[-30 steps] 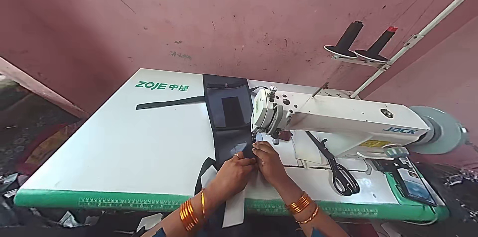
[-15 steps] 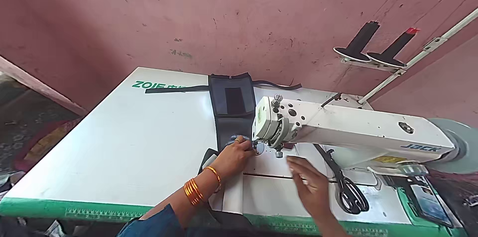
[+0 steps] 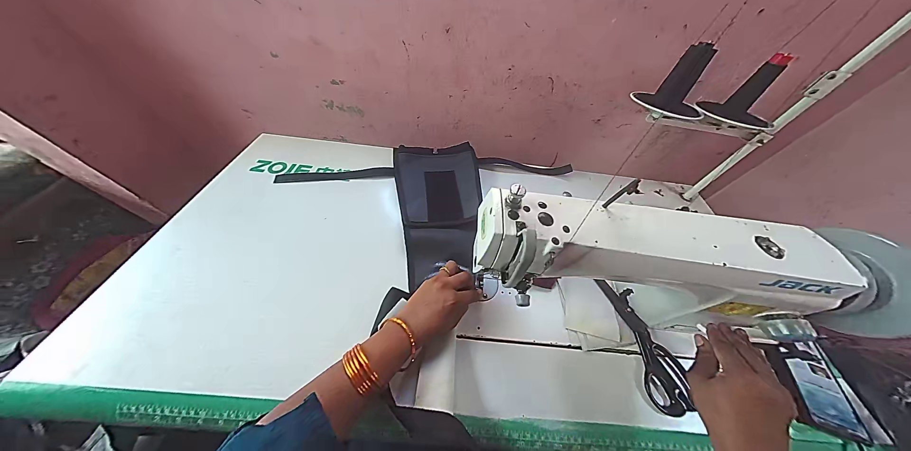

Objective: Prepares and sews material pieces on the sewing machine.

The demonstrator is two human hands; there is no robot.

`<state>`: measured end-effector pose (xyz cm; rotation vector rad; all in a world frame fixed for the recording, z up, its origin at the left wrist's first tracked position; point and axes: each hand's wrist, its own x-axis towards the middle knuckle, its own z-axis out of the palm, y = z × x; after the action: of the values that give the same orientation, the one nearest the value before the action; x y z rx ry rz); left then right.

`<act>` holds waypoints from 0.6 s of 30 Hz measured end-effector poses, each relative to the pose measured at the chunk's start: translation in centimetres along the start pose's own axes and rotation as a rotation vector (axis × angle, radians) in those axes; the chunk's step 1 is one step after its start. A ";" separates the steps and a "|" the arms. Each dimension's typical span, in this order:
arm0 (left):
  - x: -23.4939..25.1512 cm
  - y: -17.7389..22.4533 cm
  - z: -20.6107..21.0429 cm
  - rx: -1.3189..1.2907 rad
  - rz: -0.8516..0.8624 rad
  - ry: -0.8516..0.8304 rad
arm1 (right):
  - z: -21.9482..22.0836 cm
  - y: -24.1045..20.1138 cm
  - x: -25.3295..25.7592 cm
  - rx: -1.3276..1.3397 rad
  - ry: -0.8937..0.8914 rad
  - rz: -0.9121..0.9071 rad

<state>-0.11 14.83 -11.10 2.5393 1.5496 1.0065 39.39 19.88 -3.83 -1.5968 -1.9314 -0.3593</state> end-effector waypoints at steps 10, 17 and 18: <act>0.6 -0.2 -0.4 -0.103 -0.108 0.031 | 1.9 1.5 -3.3 0.097 -0.132 0.027; 0.2 -0.4 -0.2 -0.165 -0.111 0.021 | 1.5 2.3 -3.0 0.139 -0.161 0.017; 0.1 -0.3 -0.2 -0.176 -0.109 0.021 | 1.5 2.2 -3.0 0.139 -0.158 0.021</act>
<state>-0.43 14.96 -10.94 2.3096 1.5121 1.1063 41.33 18.88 -7.13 -1.5945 -2.0074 -0.0896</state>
